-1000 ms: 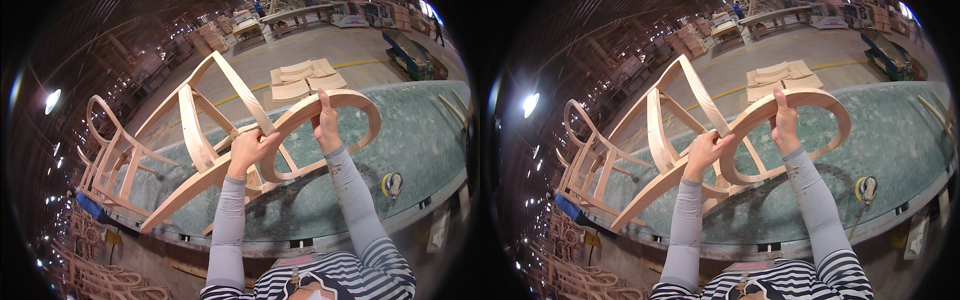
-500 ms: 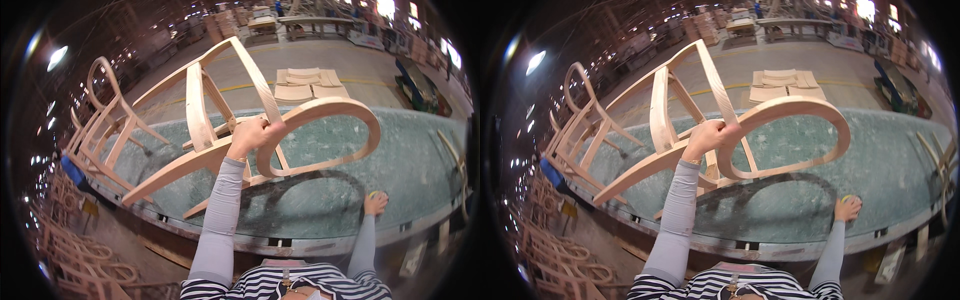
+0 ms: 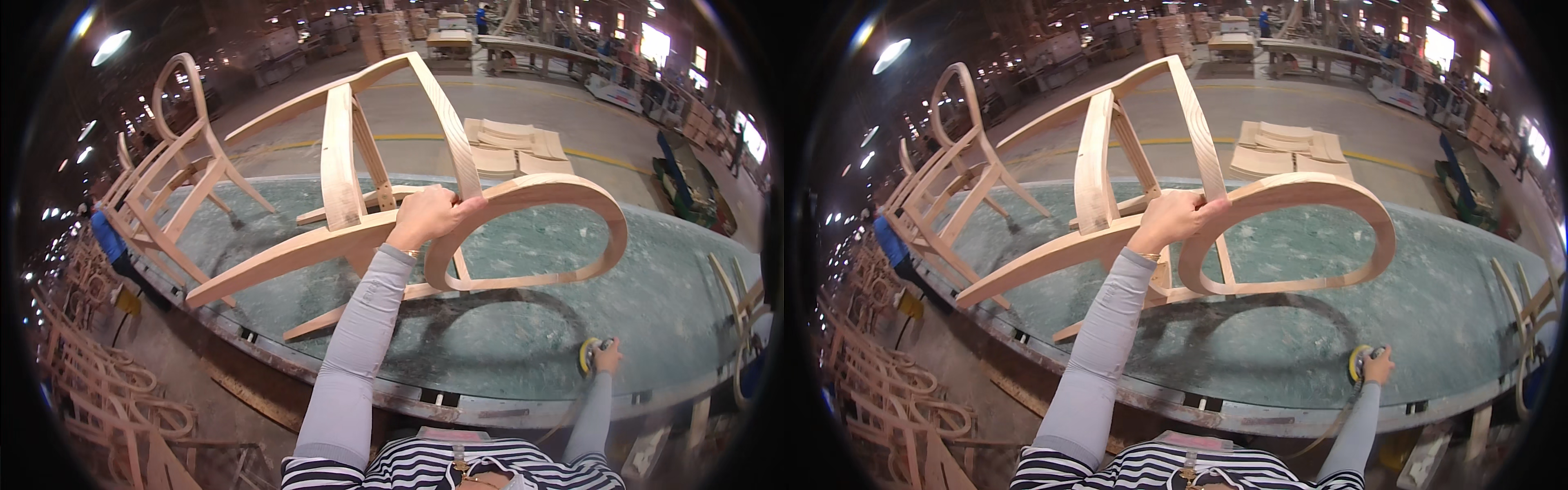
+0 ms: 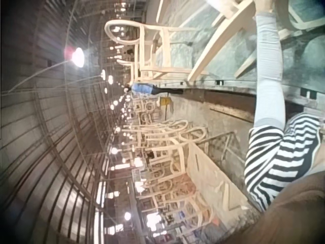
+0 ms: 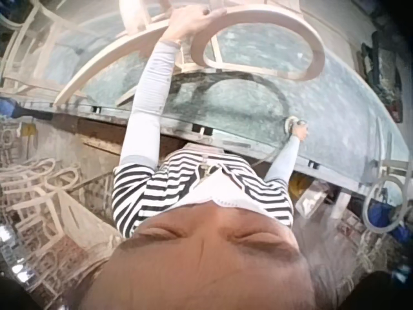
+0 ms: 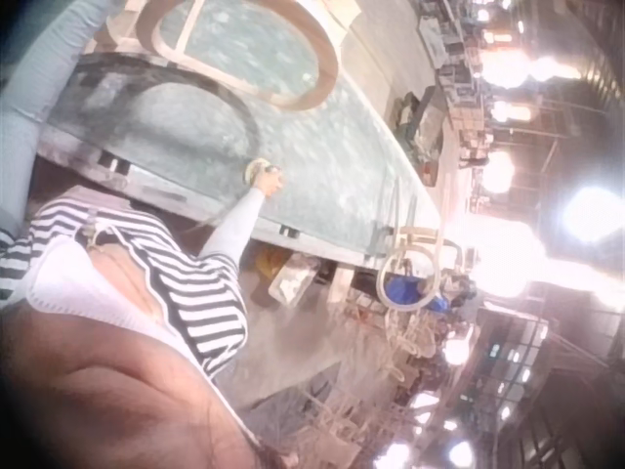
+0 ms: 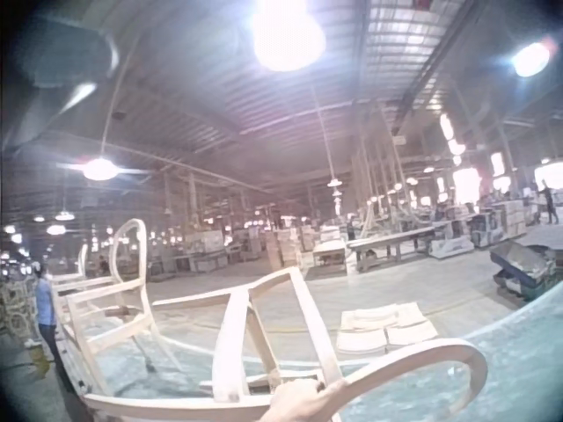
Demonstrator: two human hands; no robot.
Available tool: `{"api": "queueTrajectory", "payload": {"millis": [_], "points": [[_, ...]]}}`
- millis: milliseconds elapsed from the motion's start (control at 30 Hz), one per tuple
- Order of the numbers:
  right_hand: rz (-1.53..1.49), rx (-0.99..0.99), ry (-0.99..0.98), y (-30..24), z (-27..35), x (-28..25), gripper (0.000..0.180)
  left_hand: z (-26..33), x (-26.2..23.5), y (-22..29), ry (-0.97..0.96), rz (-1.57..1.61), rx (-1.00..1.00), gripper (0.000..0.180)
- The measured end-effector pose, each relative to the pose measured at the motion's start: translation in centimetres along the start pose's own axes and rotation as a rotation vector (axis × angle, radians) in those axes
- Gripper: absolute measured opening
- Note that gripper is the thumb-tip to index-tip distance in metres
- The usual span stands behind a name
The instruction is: The person assembles wooden chair frames on a workbench in a factory. They position and align chair parts, use a hammer to secure joints, and employ a power sander to smooth surfaces. The person repeatedly repositions the chair to access different areas for sanding and assembly.
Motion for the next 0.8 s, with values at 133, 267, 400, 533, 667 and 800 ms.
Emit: {"api": "queueTrajectory", "payload": {"millis": [133, 267, 400, 533, 667, 800], "points": [[-0.180, -0.288, 0.079, -4.4, 6.6, -3.1, 0.074, 1.6, -0.9, -1.1, -0.015, -0.098, 0.435, 0.054], [-0.316, -0.584, 0.220, -14.1, 17.2, -12.3, 0.070, 5.7, -6.7, -4.1, 0.281, -0.294, 0.589, 0.060], [-0.399, -0.896, 0.512, -23.9, 27.2, -22.5, 0.066, 6.4, -5.9, -5.3, 0.215, -0.328, 0.638, 0.052], [-0.348, -1.077, 0.648, -31.0, 32.5, -27.2, 0.066, 6.1, -6.2, -5.6, 0.151, -0.281, 0.585, 0.049], [-0.214, -1.101, 0.649, -34.8, 33.6, -27.9, 0.067, 6.1, -6.0, -6.0, 0.128, -0.246, 0.576, 0.047], [-0.162, -1.089, 0.625, -34.0, 33.7, -26.8, 0.068, 6.2, -6.1, -6.3, 0.156, -0.238, 0.600, 0.048]]}}
Point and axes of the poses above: each hand's wrist, its own z-axis away from the middle knuckle, its own x-axis out of the palm, y = z × x, the point moved 8 cm from there along -z, towards the middle knuckle, and after that the axes turned 11 degrees about z, right-handed, at the moved point
